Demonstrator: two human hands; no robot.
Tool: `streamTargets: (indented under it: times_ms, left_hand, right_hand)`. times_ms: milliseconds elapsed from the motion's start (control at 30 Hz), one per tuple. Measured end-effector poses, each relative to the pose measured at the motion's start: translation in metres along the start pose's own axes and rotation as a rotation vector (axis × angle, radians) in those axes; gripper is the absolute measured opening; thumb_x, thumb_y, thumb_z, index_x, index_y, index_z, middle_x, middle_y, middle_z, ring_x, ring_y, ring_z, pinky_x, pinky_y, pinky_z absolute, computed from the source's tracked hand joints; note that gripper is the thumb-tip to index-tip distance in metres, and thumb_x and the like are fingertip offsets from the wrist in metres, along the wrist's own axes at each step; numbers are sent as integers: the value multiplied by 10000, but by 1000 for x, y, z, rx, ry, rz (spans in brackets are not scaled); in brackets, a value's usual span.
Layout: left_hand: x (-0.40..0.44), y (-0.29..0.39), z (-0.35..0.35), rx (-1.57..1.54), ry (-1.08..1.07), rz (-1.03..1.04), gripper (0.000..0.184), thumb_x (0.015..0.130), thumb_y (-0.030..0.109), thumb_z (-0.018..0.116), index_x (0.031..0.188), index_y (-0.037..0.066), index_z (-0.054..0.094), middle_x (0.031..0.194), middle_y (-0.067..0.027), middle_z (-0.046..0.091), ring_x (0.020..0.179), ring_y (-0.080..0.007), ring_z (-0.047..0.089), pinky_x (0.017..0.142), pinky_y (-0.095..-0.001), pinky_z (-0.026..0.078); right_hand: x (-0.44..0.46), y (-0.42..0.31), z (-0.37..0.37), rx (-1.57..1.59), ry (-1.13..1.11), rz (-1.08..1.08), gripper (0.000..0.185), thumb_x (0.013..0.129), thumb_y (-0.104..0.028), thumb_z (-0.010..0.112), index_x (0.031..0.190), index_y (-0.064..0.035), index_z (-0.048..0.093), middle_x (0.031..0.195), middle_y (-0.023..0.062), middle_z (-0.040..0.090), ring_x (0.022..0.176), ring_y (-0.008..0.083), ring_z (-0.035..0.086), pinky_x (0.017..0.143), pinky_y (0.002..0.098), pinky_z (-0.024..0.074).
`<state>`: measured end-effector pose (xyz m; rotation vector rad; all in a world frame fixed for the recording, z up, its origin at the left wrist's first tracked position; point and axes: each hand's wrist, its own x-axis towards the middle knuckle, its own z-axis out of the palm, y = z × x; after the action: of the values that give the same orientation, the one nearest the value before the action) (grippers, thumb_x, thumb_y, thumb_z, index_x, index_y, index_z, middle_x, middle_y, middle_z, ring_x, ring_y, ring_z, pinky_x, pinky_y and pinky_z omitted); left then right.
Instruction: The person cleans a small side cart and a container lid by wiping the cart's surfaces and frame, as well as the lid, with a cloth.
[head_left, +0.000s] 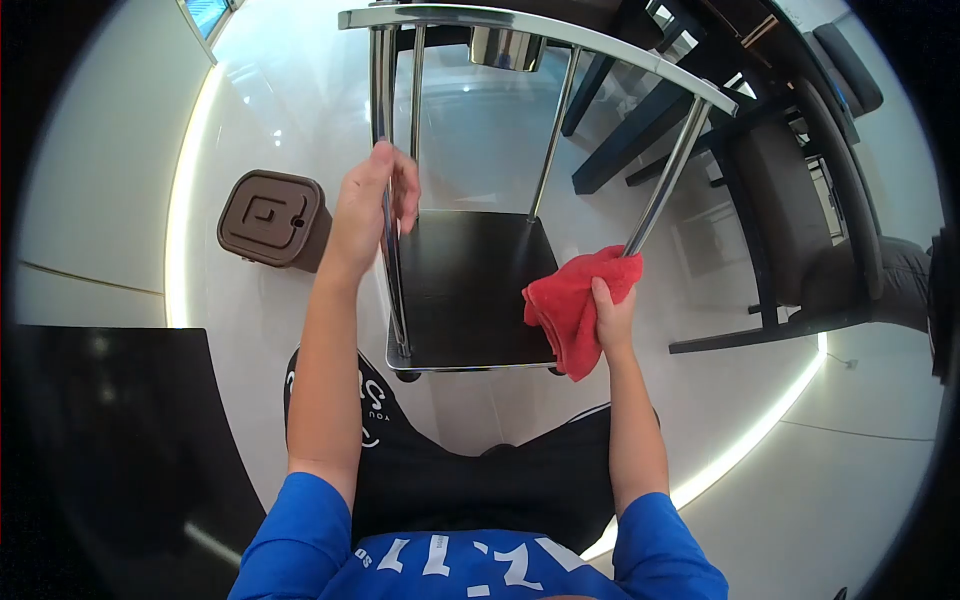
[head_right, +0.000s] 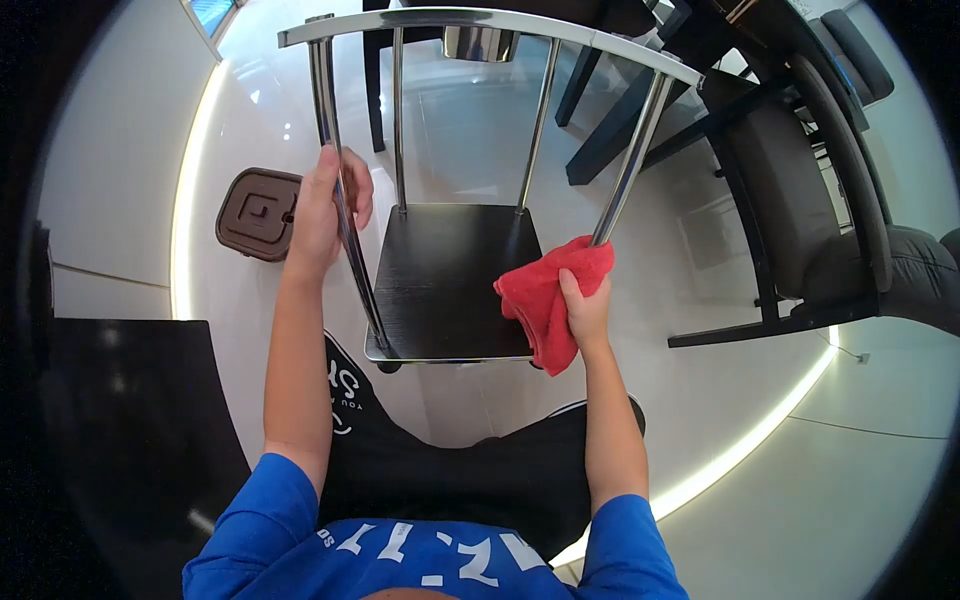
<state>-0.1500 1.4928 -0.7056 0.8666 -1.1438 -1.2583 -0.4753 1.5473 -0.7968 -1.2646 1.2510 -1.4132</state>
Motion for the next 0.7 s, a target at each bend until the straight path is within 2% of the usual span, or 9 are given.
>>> streamTargets:
  times_ms: [33, 100, 133, 200, 333, 367, 500, 700]
  left_hand:
    - [3, 1, -1, -5, -2, -6, 492, 991, 465, 331, 756, 63, 488, 566, -9, 426, 437, -84, 399, 429, -211, 334]
    - [11, 5, -1, 96, 45, 167, 400, 995, 389, 379, 1002, 18, 530, 724, -43, 549, 535, -106, 540, 468, -196, 408]
    - [13, 8, 2, 85, 39, 160, 400, 995, 389, 379, 1002, 18, 530, 724, -43, 549, 535, -106, 540, 468, -196, 408]
    - [16, 15, 8, 58, 31, 136, 445, 984, 413, 363, 1113, -3, 453, 710, -46, 509, 552, -124, 505, 515, -247, 416]
    - [15, 13, 6, -29, -2, 119, 390, 1004, 349, 337, 1124, -6, 448, 612, -13, 435, 394, -63, 385, 381, -192, 335]
    - [17, 8, 4, -81, -42, 145, 385, 1013, 353, 328, 1129, 7, 451, 555, 18, 360, 345, -32, 287, 330, -174, 260]
    - [14, 7, 2, -131, -92, 87, 432, 1002, 423, 342, 1150, 34, 457, 530, 41, 299, 358, -27, 258, 335, -175, 239]
    - [15, 4, 1, -165, -112, 103, 424, 1007, 406, 334, 1172, 33, 454, 539, 43, 301, 384, -27, 289, 352, -175, 251]
  right_hand:
    - [-2, -2, 0, -37, 1, 13, 237, 852, -160, 636, 1015, -1, 572, 961, 58, 621, 887, 163, 586, 814, 310, 469]
    - [-6, -5, 2, -80, 8, 49, 243, 856, -160, 637, 1025, -2, 564, 967, 58, 617, 893, 163, 584, 819, 308, 466]
    - [-8, -6, 2, -116, 8, 81, 249, 860, -160, 638, 1035, -3, 556, 974, 58, 613, 899, 162, 581, 824, 306, 464]
    - [-16, -1, 5, -124, 31, 85, 249, 863, -152, 636, 1045, -5, 550, 981, 58, 609, 908, 159, 578, 831, 305, 461]
    - [-29, 5, 8, -134, 54, 70, 263, 868, -135, 640, 1075, -12, 534, 1003, 59, 599, 938, 151, 569, 845, 296, 451]
    - [-28, 3, 9, -137, 55, 66, 263, 868, -135, 640, 1075, -12, 534, 1003, 59, 599, 938, 151, 569, 845, 296, 451]
    - [-15, -6, 15, -145, 139, 58, 277, 865, -142, 653, 1075, -5, 536, 994, 58, 603, 925, 149, 574, 836, 288, 454]
    - [33, -43, 19, -151, 181, -66, 272, 855, -149, 672, 1054, 4, 569, 968, 55, 620, 892, 138, 581, 814, 276, 458]
